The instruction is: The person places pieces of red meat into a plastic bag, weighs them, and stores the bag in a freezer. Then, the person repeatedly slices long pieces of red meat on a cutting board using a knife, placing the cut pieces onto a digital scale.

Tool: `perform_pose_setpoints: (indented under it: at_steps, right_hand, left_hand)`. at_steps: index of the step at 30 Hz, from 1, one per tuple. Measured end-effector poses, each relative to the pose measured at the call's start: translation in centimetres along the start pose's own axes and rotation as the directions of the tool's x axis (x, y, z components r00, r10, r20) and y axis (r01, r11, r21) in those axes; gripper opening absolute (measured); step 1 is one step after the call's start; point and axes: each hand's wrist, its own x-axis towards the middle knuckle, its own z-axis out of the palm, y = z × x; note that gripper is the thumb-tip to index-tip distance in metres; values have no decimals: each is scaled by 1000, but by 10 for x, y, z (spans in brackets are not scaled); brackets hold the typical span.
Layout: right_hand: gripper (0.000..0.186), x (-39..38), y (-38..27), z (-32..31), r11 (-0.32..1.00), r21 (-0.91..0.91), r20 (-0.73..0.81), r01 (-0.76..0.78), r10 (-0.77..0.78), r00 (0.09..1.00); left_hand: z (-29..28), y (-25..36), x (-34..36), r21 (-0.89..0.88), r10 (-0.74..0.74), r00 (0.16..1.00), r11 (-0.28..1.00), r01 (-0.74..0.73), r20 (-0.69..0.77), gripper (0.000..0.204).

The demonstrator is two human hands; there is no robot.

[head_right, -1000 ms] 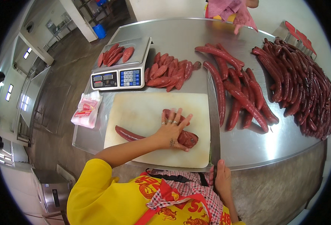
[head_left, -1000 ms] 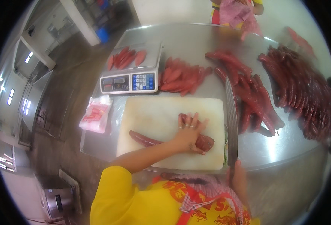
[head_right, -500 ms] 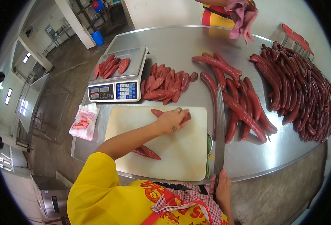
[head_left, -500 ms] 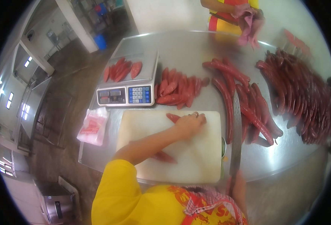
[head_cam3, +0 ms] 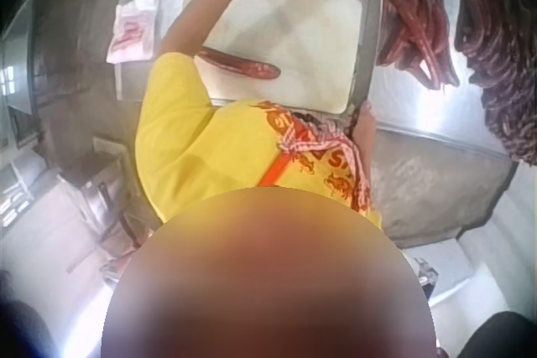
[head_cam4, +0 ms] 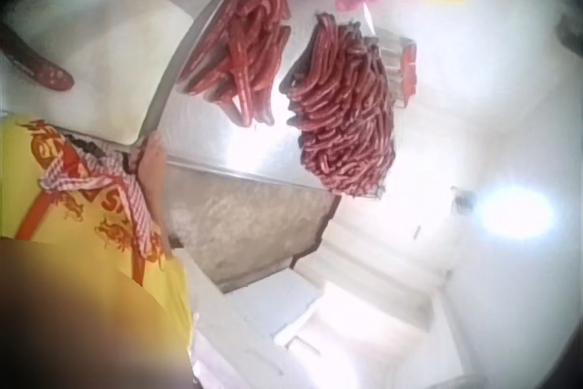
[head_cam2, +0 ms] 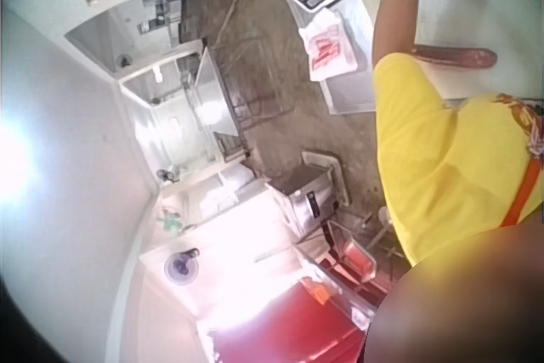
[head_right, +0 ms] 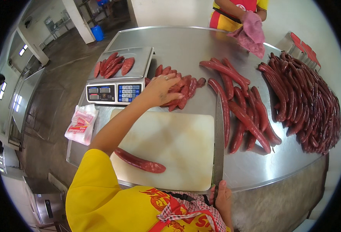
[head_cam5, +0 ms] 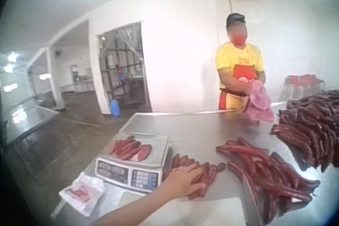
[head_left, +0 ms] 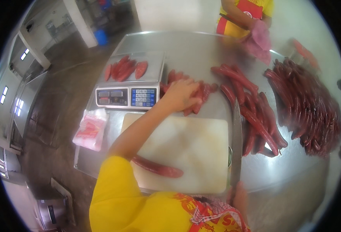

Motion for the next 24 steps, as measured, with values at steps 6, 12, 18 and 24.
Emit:
perform_pose_setpoints:
  at_steps: [6,12,18,24]
  right_hand:
    - [69,9,21,4,989,141,-26,-32,36,999]
    - [67,17,20,11,999,49,63,8,-11,998]
    - [63,18,8,15,999,35,185,-26,19,982]
    - [58,11,-2,-2,993,-62,245,98,-80,966]
  left_hand:
    - [-25,37,-158,54,-189,856,981,187,481,50]
    - [11,73,-263,129,-178,982,977,168,67,57]
    - [53,46,-241,160,-90,995,982,98,-53,61]
    - [94,104,-190,153,-1,996,988,15,-91,59]
